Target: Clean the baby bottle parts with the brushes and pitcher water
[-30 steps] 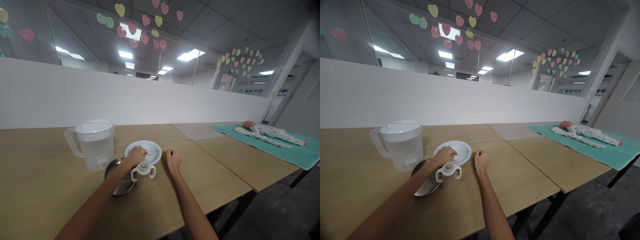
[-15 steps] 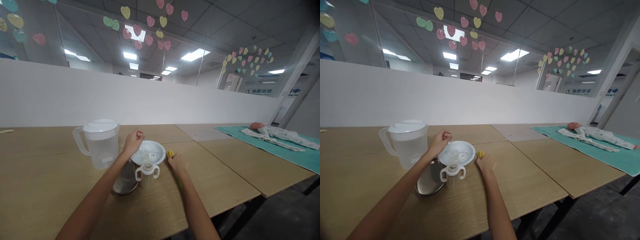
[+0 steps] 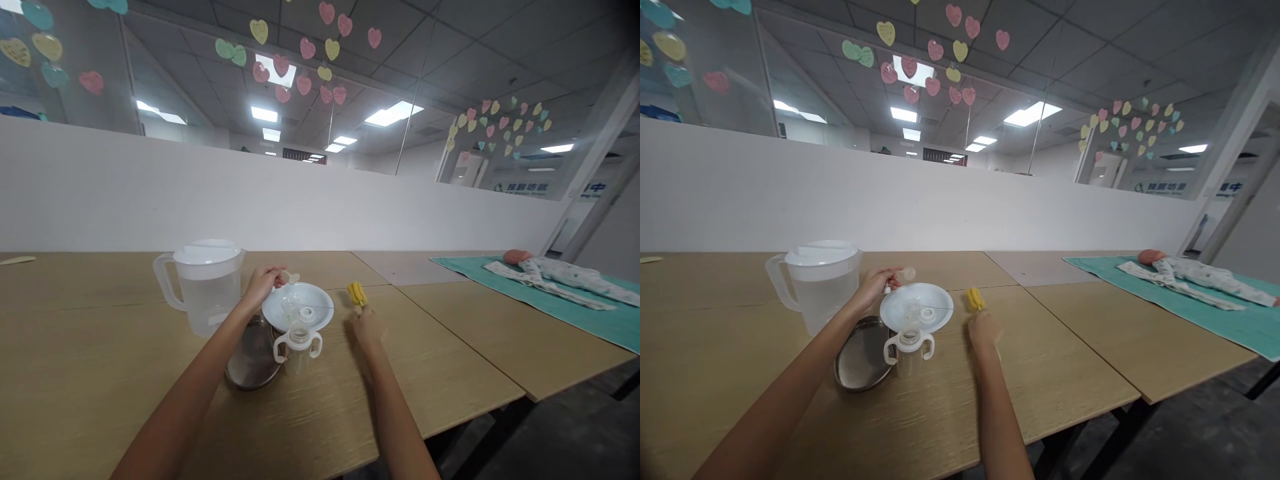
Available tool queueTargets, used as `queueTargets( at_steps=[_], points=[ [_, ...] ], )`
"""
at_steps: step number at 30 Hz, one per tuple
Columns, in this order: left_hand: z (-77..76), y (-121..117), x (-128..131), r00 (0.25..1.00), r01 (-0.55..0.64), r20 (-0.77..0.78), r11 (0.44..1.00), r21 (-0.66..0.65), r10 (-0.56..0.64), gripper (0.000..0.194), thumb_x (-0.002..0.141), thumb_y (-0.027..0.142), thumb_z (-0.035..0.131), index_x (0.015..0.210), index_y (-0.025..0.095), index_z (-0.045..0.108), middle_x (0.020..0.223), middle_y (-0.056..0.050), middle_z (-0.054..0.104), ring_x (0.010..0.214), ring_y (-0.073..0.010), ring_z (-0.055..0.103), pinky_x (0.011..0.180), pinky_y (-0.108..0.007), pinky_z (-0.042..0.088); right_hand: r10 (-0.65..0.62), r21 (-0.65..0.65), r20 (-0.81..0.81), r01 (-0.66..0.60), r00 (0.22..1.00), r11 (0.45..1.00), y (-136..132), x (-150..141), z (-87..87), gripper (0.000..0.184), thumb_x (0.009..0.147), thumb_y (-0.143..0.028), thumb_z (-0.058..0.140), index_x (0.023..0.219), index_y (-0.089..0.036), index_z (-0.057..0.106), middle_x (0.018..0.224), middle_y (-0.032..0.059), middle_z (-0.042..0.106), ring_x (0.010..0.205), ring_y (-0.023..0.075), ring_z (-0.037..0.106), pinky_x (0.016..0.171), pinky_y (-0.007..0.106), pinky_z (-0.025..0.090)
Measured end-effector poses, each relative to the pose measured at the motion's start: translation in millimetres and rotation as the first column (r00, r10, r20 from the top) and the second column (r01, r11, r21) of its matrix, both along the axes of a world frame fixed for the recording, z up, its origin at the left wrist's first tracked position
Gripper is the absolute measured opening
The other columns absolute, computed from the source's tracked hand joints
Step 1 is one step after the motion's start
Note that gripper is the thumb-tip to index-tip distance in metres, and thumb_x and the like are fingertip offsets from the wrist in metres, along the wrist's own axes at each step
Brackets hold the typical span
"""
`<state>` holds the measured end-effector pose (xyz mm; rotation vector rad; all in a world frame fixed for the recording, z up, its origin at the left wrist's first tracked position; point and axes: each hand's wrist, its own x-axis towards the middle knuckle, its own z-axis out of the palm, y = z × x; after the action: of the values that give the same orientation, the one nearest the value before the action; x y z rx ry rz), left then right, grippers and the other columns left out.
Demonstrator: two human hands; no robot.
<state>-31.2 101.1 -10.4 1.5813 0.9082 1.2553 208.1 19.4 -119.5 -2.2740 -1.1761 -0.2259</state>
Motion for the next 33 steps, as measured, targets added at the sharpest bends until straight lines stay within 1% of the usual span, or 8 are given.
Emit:
queueTargets(
  at_steps=[4, 8, 12, 18, 24, 29, 31, 33],
  points=[
    [-1.6, 4.4, 1.7, 0.999, -0.025, -0.043, 0.996, 0.082, 0.028, 0.035, 0.070, 0.030, 0.053, 0.094, 0.008, 0.065, 0.068, -0.005, 0.065, 0.066, -0.0144, 0.060, 0.064, -0.025, 0.046, -0.107, 0.180, 0.038, 0.098, 0.994, 0.979, -2.7, -6.3, 10.3, 0.042, 0.089, -0.021, 0.028, 0.126, -0.012, 0.045, 0.090, 0.0138, 0.062, 0.069, 0.0178, 0.059, 0.058, 0.026, 0.038],
    [-1.4, 0.3, 5.0, 0.995, -0.010, -0.096, 0.991, 0.134, 0.023, 0.032, 0.068, 0.028, 0.058, 0.093, 0.010, 0.066, 0.081, -0.008, 0.069, 0.078, -0.0184, 0.063, 0.072, -0.028, 0.047, 0.041, 0.449, 0.241, -0.149, 0.970, 0.881, -1.4, -27.5, 10.6, 0.044, 0.091, -0.025, 0.027, 0.131, -0.016, 0.042, 0.091, 0.0091, 0.058, 0.073, 0.0156, 0.055, 0.059, 0.023, 0.036],
    [3.5, -14.8, 11.9, 0.990, 0.058, -0.132, 0.988, 0.140, -0.039, 0.030, 0.070, 0.032, 0.059, 0.090, 0.011, 0.068, 0.083, -0.010, 0.070, 0.081, -0.0204, 0.063, 0.072, -0.030, 0.048, 0.233, 0.355, 0.401, -0.385, 0.886, 0.852, 2.1, -40.5, 4.1, 0.046, 0.085, -0.018, 0.034, 0.130, -0.023, 0.044, 0.100, 0.0074, 0.053, 0.073, 0.0128, 0.051, 0.058, 0.021, 0.036],
    [15.7, -33.4, 17.5, 0.990, 0.129, -0.083, 0.967, 0.222, -0.113, 0.030, 0.073, 0.034, 0.057, 0.093, 0.013, 0.067, 0.091, -0.009, 0.069, 0.087, -0.0204, 0.062, 0.075, -0.029, 0.047, 0.223, 0.308, 0.384, -0.352, 0.896, 0.884, 6.9, -35.8, -0.1, 0.052, 0.080, -0.011, 0.039, 0.130, -0.026, 0.044, 0.104, 0.0070, 0.051, 0.071, 0.0116, 0.051, 0.054, 0.019, 0.037],
    [15.2, -28.5, 10.9, 0.942, -0.038, -0.287, 0.904, 0.425, 0.174, 0.023, 0.077, 0.030, 0.052, 0.087, 0.017, 0.069, 0.092, -0.005, 0.069, 0.081, -0.0180, 0.061, 0.075, -0.029, 0.046, 0.330, 0.497, 0.406, -0.508, 0.852, 0.704, 6.4, -38.8, -4.5, 0.043, 0.089, -0.017, 0.031, 0.129, -0.019, 0.046, 0.100, 0.0104, 0.054, 0.086, 0.0136, 0.054, 0.074, 0.022, 0.045],
    [20.6, -31.3, 0.1, 0.874, -0.141, -0.336, 0.846, 0.514, 0.350, 0.026, 0.079, 0.032, 0.051, 0.093, 0.019, 0.068, 0.091, -0.004, 0.069, 0.079, -0.0180, 0.061, 0.074, -0.029, 0.046, 0.343, 0.483, 0.401, -0.514, 0.849, 0.709, 4.5, -38.7, -5.0, 0.040, 0.092, -0.022, 0.029, 0.125, -0.017, 0.050, 0.092, 0.0091, 0.059, 0.079, 0.0123, 0.056, 0.070, 0.020, 0.044],
    [21.3, -31.4, -1.0, 0.899, -0.122, -0.324, 0.880, 0.459, 0.294, 0.027, 0.080, 0.032, 0.049, 0.094, 0.017, 0.067, 0.092, -0.006, 0.069, 0.081, -0.0188, 0.062, 0.074, -0.030, 0.046, 0.343, 0.457, 0.419, -0.522, 0.841, 0.720, 3.9, -38.2, -4.2, 0.040, 0.093, -0.023, 0.028, 0.126, -0.017, 0.050, 0.082, 0.0073, 0.060, 0.071, 0.0118, 0.055, 0.067, 0.019, 0.043],
    [20.0, -30.7, 1.3, 0.959, -0.034, -0.255, 0.944, 0.328, 0.124, 0.027, 0.078, 0.031, 0.050, 0.092, 0.014, 0.066, 0.092, -0.008, 0.068, 0.083, -0.0196, 0.062, 0.072, -0.029, 0.048, 0.382, 0.407, 0.439, -0.560, 0.813, 0.722, 3.7, -38.5, -3.0, 0.041, 0.093, -0.023, 0.028, 0.127, -0.017, 0.049, 0.075, 0.0056, 0.060, 0.067, 0.0121, 0.054, 0.065, 0.020, 0.042]
  ],
)
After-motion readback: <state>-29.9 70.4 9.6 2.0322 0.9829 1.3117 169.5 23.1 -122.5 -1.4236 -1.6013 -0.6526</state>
